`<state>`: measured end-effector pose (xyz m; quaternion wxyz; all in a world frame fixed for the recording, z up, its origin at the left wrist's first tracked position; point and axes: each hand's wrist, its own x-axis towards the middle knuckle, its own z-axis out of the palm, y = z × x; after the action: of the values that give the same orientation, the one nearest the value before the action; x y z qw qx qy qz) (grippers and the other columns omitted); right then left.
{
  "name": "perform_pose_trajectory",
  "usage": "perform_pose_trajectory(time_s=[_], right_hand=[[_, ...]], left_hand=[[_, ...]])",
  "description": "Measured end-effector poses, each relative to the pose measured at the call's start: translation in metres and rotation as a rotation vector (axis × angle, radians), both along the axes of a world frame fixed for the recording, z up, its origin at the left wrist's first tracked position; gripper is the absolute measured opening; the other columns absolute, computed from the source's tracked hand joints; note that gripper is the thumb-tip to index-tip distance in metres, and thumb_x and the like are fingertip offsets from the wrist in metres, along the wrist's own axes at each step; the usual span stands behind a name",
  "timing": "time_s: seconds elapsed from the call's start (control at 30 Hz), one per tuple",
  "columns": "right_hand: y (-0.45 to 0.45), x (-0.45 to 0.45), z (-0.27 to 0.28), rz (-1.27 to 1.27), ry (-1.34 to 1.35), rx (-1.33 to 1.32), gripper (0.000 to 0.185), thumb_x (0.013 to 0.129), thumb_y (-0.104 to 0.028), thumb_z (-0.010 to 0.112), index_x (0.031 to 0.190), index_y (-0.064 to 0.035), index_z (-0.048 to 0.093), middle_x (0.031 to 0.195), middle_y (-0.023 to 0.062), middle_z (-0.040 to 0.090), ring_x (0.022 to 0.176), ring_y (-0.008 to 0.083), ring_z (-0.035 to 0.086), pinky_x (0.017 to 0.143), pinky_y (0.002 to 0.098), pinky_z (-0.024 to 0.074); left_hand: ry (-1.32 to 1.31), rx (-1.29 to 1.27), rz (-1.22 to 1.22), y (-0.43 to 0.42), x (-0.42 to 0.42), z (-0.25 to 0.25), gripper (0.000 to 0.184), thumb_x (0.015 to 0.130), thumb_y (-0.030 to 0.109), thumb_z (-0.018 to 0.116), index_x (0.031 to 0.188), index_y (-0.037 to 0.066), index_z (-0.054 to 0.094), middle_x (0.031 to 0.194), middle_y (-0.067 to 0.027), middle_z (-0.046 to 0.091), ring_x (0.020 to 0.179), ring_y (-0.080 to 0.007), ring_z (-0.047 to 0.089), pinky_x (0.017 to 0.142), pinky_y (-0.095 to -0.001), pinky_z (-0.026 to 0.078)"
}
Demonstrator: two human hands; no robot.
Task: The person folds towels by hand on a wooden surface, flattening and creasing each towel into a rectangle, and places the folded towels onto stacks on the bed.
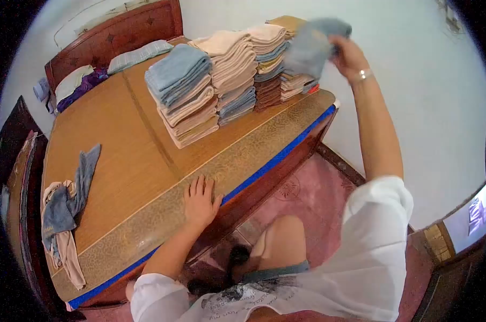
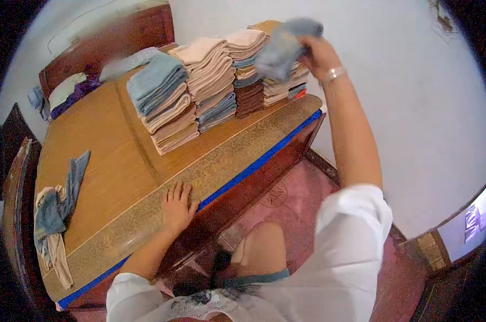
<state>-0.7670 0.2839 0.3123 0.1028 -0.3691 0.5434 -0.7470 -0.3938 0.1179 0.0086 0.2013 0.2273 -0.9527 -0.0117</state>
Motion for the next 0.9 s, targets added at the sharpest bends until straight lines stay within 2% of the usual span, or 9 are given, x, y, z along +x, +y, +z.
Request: perform_pose_trajectory(time_s=[0.03, 0.1, 0.23, 0.4, 0.47, 0.6, 0.67, 0.83, 0.9], right_hand=[[-0.023, -0.019, 0.020, 0.109, -0.027, -0.048, 0.022, 0.080, -0.014, 0.056, 0.099, -0.0030, 0.055, 0.087, 0.0059, 0.060, 0.078, 0.0130, 0.056, 0.063, 0.0263, 0.0482], [-0.092, -0.082, 0.046, 0.309, -0.068, -0.163, 0.039, 0.081, -0.021, 0.057, 0.117, -0.0113, 0.048, 0.126, 0.0151, 0.041, 0.119, 0.0217, 0.036, 0.102, 0.0364, 0.0252], [-0.205, -0.096, 0.055, 0.235, -0.035, -0.383, 0.031, 0.081, -0.012, 0.054, 0.111, -0.0045, 0.049, 0.108, 0.0148, 0.052, 0.102, 0.0220, 0.050, 0.086, 0.0325, 0.0382], [-0.291, -0.188, -0.047, -0.498, 0.476, 0.084, 0.023, 0.080, -0.013, 0.057, 0.099, -0.0018, 0.054, 0.089, 0.0094, 0.059, 0.086, 0.0166, 0.057, 0.063, 0.0254, 0.0494], [-0.260, -0.133, -0.045, -0.179, -0.457, -0.255, 0.030, 0.080, -0.015, 0.057, 0.106, -0.0014, 0.052, 0.097, 0.0152, 0.059, 0.094, 0.0250, 0.057, 0.071, 0.0314, 0.0506], [-0.250, -0.116, -0.018, -0.484, -0.399, 0.040, 0.036, 0.085, -0.025, 0.052, 0.114, -0.0042, 0.048, 0.113, 0.0190, 0.053, 0.099, 0.0321, 0.054, 0.082, 0.0428, 0.0461], [-0.270, -0.187, -0.039, -1.236, 0.446, -0.094, 0.038, 0.078, -0.010, 0.055, 0.115, -0.0029, 0.046, 0.113, 0.0181, 0.050, 0.107, 0.0293, 0.047, 0.095, 0.0350, 0.0345], [-0.259, -0.219, -0.045, -0.735, 0.492, -0.083, 0.057, 0.069, -0.016, 0.062, 0.120, -0.0029, 0.041, 0.120, 0.0218, 0.043, 0.115, 0.0314, 0.040, 0.101, 0.0365, 0.0246], [-0.233, -0.126, -0.024, -1.338, 0.648, 0.515, 0.052, 0.072, -0.016, 0.059, 0.119, -0.0042, 0.041, 0.120, 0.0221, 0.044, 0.114, 0.0323, 0.041, 0.103, 0.0409, 0.0213]], left_hand=[[-0.009, 0.007, 0.005, 0.002, -0.001, 0.000, 0.052, 0.082, 0.039, 0.048, 0.124, 0.009, 0.042, 0.131, -0.0171, 0.036, 0.123, -0.0326, 0.030, 0.102, -0.0458, 0.019], [-0.013, 0.002, 0.009, 0.001, -0.004, 0.001, 0.052, 0.082, 0.040, 0.049, 0.123, 0.009, 0.043, 0.132, -0.0166, 0.035, 0.123, -0.0326, 0.030, 0.102, -0.0459, 0.019], [-0.059, 0.022, 0.056, 0.001, -0.007, 0.009, 0.053, 0.081, 0.041, 0.049, 0.123, 0.009, 0.043, 0.132, -0.0163, 0.035, 0.123, -0.0323, 0.029, 0.103, -0.0462, 0.018], [-0.078, 0.088, 0.043, -0.002, -0.008, 0.009, 0.053, 0.080, 0.042, 0.050, 0.121, 0.010, 0.044, 0.132, -0.0160, 0.034, 0.123, -0.0322, 0.028, 0.102, -0.0469, 0.018], [-0.096, 0.099, 0.027, -0.002, -0.010, 0.013, 0.053, 0.080, 0.042, 0.051, 0.120, 0.009, 0.043, 0.131, -0.0167, 0.034, 0.123, -0.0321, 0.029, 0.102, -0.0470, 0.019], [-0.069, 0.113, 0.017, -0.003, -0.012, 0.011, 0.052, 0.079, 0.041, 0.052, 0.119, 0.008, 0.045, 0.130, -0.0170, 0.035, 0.122, -0.0325, 0.029, 0.102, -0.0471, 0.019], [-0.093, 0.115, 0.022, -0.002, -0.013, 0.015, 0.051, 0.079, 0.040, 0.052, 0.119, 0.008, 0.045, 0.130, -0.0168, 0.035, 0.122, -0.0325, 0.029, 0.102, -0.0470, 0.018], [-0.108, 0.105, 0.038, -0.001, -0.013, 0.016, 0.051, 0.079, 0.040, 0.052, 0.118, 0.009, 0.046, 0.130, -0.0164, 0.035, 0.122, -0.0326, 0.029, 0.101, -0.0469, 0.019], [-0.110, 0.097, 0.036, -0.001, -0.012, 0.013, 0.051, 0.079, 0.040, 0.051, 0.119, 0.009, 0.045, 0.130, -0.0163, 0.035, 0.122, -0.0328, 0.029, 0.101, -0.0468, 0.019]])
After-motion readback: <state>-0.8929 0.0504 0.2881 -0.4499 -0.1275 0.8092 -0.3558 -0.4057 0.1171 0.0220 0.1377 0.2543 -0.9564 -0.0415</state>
